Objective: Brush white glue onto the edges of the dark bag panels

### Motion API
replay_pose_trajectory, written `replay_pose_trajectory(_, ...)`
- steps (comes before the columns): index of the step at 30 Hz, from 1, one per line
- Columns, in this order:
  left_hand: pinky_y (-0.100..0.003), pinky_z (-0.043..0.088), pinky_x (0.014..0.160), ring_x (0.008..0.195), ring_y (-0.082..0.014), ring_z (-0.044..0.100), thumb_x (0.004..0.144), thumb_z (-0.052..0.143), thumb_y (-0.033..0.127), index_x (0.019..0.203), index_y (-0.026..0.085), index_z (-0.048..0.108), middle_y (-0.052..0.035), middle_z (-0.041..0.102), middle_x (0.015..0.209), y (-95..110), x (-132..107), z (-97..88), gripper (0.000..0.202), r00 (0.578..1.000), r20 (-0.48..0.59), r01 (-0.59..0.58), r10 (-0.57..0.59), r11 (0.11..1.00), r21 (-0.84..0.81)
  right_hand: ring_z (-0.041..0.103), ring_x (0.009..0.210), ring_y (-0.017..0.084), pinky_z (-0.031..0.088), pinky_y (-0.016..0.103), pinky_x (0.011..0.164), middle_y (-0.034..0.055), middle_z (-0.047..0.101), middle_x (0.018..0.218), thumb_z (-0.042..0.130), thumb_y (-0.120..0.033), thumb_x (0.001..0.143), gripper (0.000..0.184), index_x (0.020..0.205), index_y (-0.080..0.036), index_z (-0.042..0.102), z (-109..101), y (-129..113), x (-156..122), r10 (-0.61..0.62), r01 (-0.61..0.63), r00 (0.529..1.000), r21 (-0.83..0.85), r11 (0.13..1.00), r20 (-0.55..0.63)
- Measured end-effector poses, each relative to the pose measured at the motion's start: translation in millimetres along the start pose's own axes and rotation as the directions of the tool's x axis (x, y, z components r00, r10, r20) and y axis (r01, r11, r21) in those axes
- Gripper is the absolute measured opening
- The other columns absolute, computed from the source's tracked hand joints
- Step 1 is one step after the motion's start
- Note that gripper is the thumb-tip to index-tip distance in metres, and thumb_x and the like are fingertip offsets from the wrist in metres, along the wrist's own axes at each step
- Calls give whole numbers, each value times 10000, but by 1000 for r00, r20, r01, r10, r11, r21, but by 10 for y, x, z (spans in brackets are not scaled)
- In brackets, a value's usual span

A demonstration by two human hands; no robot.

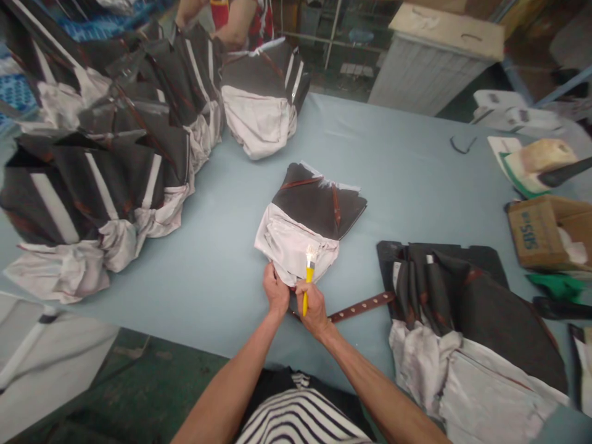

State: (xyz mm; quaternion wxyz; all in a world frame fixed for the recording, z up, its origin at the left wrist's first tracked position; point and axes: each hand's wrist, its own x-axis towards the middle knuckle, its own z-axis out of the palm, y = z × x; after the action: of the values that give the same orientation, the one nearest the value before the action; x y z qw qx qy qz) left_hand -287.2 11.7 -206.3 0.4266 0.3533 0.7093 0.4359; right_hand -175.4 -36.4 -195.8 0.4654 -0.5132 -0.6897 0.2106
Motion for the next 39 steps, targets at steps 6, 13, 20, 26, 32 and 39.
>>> replay_pose_trajectory(6, -387, 551, 840, 879, -266, 719, 923, 526, 591, 914, 213, 689, -100, 752, 888, 30, -549, -537, 412, 974, 146, 95, -175, 895, 435, 688, 853, 185, 586, 323, 782, 42, 680, 886, 474, -78, 1011, 191, 963, -248, 547, -58, 38, 16, -6, 4, 997, 26, 1000, 75)
replay_pose_trajectory(13, -471, 545, 828, 850, -360, 756, 910, 599, 462, 888, 186, 745, -170, 768, 801, 112, -955, -541, 313, 884, 289, 19, -366, 647, 762, 686, 852, 185, 575, 318, 769, 35, 686, 892, 500, -55, 984, 205, 949, -249, 555, -156, 14, 129, -73, 67, 989, 51, 996, 131)
replay_pose_trajectory(20, -410, 539, 866, 874, -299, 749, 992, 365, 244, 1355, 120, 625, -178, 778, 918, 330, -903, -701, 463, 863, 475, -155, -174, 803, 575, 703, 858, 194, 583, 336, 754, 45, 696, 905, 496, -52, 982, 209, 957, -250, 560, -171, -44, 227, -97, 93, 992, 53, 994, 84)
replay_pose_trajectory(26, -339, 524, 825, 829, -218, 670, 1055, 322, 413, 1303, 173, 645, -81, 734, 901, 495, -444, -793, 473, 869, 491, -206, 53, 943, 262, 706, 865, 188, 576, 329, 764, 52, 717, 956, 526, -49, 972, 210, 950, -254, 566, -153, -149, 309, -102, 101, 994, 53, 994, 35)
replay_pose_trajectory(32, -283, 490, 647, 654, -157, 556, 999, 477, 459, 799, 180, 659, -3, 627, 683, 251, 106, -467, 388, 868, 487, -127, 101, 992, 22, 694, 850, 194, 553, 319, 761, 35, 694, 892, 523, -31, 968, 225, 948, -253, 557, -121, -250, 285, -90, 90, 996, 33, 995, -1)
replay_pose_trajectory(39, -406, 590, 883, 944, -194, 686, 960, 679, 451, 1048, 169, 691, -66, 723, 1067, 19, 357, -4, 296, 949, 304, -22, 87, 977, -212, 679, 829, 182, 546, 305, 745, 31, 685, 879, 519, -8, 949, 245, 929, -248, 562, -100, -306, 181, -102, 101, 994, 30, 994, 29)
